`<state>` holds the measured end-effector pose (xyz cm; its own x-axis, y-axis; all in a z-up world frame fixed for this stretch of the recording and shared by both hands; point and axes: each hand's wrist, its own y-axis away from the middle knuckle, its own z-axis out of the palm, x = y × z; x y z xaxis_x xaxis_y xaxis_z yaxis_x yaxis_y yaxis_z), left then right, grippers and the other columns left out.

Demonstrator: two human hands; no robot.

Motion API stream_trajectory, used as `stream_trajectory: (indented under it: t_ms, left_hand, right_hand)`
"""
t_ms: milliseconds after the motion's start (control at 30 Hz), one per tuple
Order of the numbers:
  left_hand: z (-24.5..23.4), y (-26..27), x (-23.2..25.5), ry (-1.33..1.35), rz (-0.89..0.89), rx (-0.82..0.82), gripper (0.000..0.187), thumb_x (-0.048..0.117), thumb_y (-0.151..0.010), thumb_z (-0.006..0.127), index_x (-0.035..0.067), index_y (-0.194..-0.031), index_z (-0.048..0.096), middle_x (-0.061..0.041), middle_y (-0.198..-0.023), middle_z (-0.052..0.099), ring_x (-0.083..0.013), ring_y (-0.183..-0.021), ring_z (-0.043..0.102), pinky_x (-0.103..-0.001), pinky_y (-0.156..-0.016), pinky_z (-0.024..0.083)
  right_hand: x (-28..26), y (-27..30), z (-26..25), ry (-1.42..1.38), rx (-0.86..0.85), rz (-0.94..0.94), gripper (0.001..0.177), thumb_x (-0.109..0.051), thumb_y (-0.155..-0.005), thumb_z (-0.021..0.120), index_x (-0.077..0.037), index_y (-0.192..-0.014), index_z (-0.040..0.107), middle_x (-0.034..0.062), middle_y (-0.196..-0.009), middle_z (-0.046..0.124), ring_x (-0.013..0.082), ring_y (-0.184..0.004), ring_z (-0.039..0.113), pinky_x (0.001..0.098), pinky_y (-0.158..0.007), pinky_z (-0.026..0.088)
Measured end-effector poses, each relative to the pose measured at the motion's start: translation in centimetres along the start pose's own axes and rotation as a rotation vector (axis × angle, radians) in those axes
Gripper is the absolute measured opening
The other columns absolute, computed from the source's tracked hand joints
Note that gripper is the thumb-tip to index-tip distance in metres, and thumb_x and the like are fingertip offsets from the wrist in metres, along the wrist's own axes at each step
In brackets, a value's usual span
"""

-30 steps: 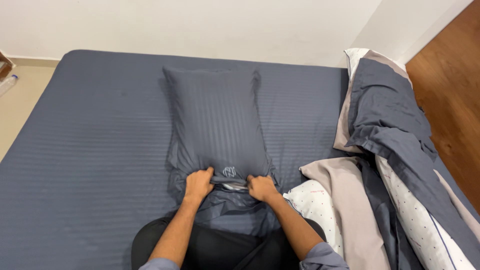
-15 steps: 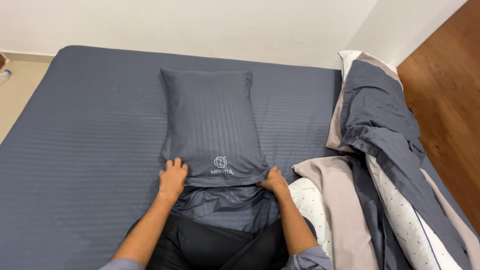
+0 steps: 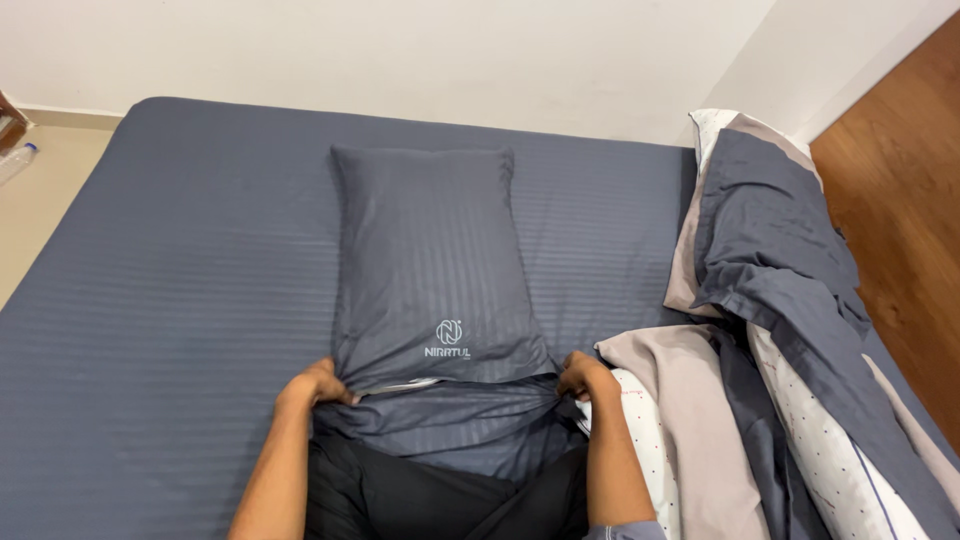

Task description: The person inserts a pillow into a dark gray pillowcase, smoothing and adjusting the fabric to fit snugly. They then remove the pillowcase and place a light-colored pillowcase over a different pillow, tucking the edges in.

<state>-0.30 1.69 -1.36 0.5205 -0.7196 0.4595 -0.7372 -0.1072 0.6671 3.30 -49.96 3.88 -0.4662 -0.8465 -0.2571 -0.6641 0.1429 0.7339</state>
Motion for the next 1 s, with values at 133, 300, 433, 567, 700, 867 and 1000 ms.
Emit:
stream_trajectory:
  t_ms: [133,300,433,567,700,867,1000]
  left_hand:
    - [-0.9,0.5,-0.6,-0.222,-0.107,-0.065,0.105,0.03,-0.059,0.098,0.004,-0.149,0.05,-0.02,-0.149,0.057,-0.036,-0.142,0.052,-0.043,-0.116,0.044]
    - [-2.8,4.0,1.6,0.122,0.086,-0.044,0.137,0.035,-0.06,0.1,0.014,-0.164,0.013,-0.022,-0.161,0.035,-0.0365,-0.152,0.031,-0.049,-0.123,0.028]
    - [-3.7,4.6,5.5,0.601,0.118,0.183,0.14,0.047,-0.065,0.092,0.008,-0.164,0.001,-0.027,-0.158,0.036,-0.0392,-0.146,0.038,-0.051,-0.118,0.033]
    - [-2.9,3.2,9.0,0.833,0.218,0.159,0.131,0.046,-0.061,0.091,0.001,-0.16,0.019,-0.026,-0.152,0.047,-0.0359,-0.14,0.051,-0.043,-0.116,0.042]
    - [-1.7,1.4,11.2,0.849,0.279,0.153,0.11,0.029,-0.06,0.094,0.001,-0.15,0.038,-0.022,-0.144,0.056,-0.0339,-0.133,0.057,-0.041,-0.11,0.047]
    - [-2.1,0.8,12.8,0.893,0.365,0.271,0.089,0.012,-0.063,0.089,0.001,-0.141,0.049,-0.02,-0.132,0.064,-0.0333,-0.121,0.066,-0.041,-0.101,0.056]
    - [-2.7,1.0,13.5,0.81,0.556,0.414,0.079,0.018,-0.072,0.086,-0.002,-0.141,0.052,-0.02,-0.135,0.064,-0.0321,-0.124,0.065,-0.041,-0.105,0.053]
  right_hand:
    - [0.5,-1.0,-0.5,0.056,-0.06,-0.017,0.057,-0.018,-0.068,0.091,0.001,-0.119,0.071,0.0145,-0.094,0.075,0.021,-0.072,0.068,0.0351,-0.062,0.055]
    - [0.6,-3.2,-0.7,-0.042,0.073,-0.273,0.102,-0.03,-0.07,0.092,-0.008,-0.152,0.037,0.0173,-0.151,0.049,0.0314,-0.136,0.05,0.0419,-0.105,0.048]
    - [-3.5,-3.2,-0.9,-0.47,0.299,-0.401,0.104,-0.052,-0.077,0.083,0.0,-0.154,0.035,0.0254,-0.154,0.044,0.035,-0.141,0.046,0.0428,-0.111,0.041]
    - [-9.1,-0.5,1.4,-0.837,0.13,-0.429,0.099,-0.055,-0.077,0.079,0.003,-0.148,0.042,0.0254,-0.136,0.063,0.0333,-0.123,0.065,0.0415,-0.104,0.052]
    - [-11.3,0.7,2.2,-0.879,0.161,-0.446,0.086,-0.045,-0.074,0.084,0.002,-0.14,0.056,0.0195,-0.125,0.071,0.0272,-0.114,0.068,0.0381,-0.099,0.052]
    - [-12.2,0.9,2.0,-1.067,0.202,-0.586,0.079,-0.024,-0.071,0.089,0.003,-0.136,0.054,0.0192,-0.123,0.069,0.0274,-0.11,0.068,0.0378,-0.093,0.056]
    - [-13.2,1.6,1.8,-1.168,0.246,-0.715,0.075,-0.018,-0.074,0.087,0.003,-0.137,0.052,0.0176,-0.124,0.067,0.0259,-0.112,0.067,0.0386,-0.094,0.056]
